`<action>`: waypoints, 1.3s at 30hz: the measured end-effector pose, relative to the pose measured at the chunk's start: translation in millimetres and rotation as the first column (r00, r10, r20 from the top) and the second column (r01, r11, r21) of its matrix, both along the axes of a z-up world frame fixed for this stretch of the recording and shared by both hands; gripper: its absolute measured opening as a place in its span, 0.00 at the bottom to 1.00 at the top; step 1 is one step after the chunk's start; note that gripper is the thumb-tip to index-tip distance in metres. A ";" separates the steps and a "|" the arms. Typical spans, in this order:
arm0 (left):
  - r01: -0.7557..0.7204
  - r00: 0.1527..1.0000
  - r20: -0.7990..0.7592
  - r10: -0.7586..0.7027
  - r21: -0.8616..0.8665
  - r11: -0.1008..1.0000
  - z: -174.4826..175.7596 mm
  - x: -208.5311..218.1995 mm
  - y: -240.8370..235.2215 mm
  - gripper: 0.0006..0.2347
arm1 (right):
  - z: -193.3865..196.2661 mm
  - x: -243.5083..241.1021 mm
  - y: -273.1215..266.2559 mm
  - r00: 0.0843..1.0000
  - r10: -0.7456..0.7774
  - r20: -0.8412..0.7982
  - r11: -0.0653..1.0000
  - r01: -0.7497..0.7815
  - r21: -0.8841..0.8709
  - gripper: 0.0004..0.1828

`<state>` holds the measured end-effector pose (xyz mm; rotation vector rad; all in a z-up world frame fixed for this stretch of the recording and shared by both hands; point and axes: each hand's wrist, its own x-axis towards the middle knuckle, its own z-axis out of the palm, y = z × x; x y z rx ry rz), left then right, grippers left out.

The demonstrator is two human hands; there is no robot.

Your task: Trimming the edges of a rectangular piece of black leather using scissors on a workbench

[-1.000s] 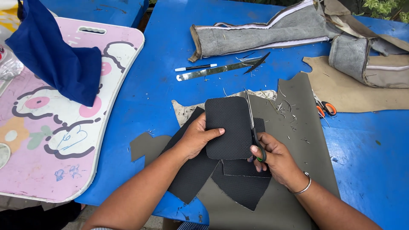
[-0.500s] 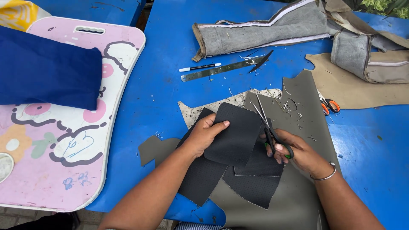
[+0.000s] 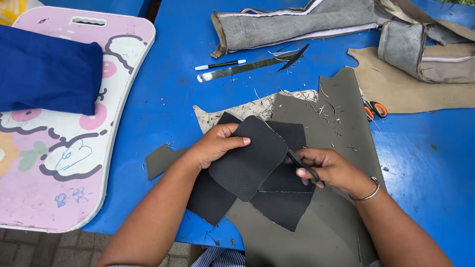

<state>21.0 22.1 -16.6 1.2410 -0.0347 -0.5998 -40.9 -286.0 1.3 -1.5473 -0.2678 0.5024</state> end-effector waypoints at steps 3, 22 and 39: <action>0.018 0.999 0.047 -0.018 0.004 1.000 4.9 4.3 1.4 0.13 | 12.2 -2.4 10.0 0.999 0.017 0.030 0.999 -0.016 -0.034 0.20; -0.078 0.874 -0.482 -0.061 -0.262 0.962 9.4 -28.6 -27.7 0.29 | 1.3 -8.1 35.4 0.813 -0.517 -0.267 0.794 0.573 0.205 0.38; -0.507 0.859 -0.008 0.511 -0.140 0.850 -8.8 3.9 -19.3 0.13 | 9.5 -4.6 21.4 0.925 -0.342 -0.165 0.940 0.338 -0.055 0.25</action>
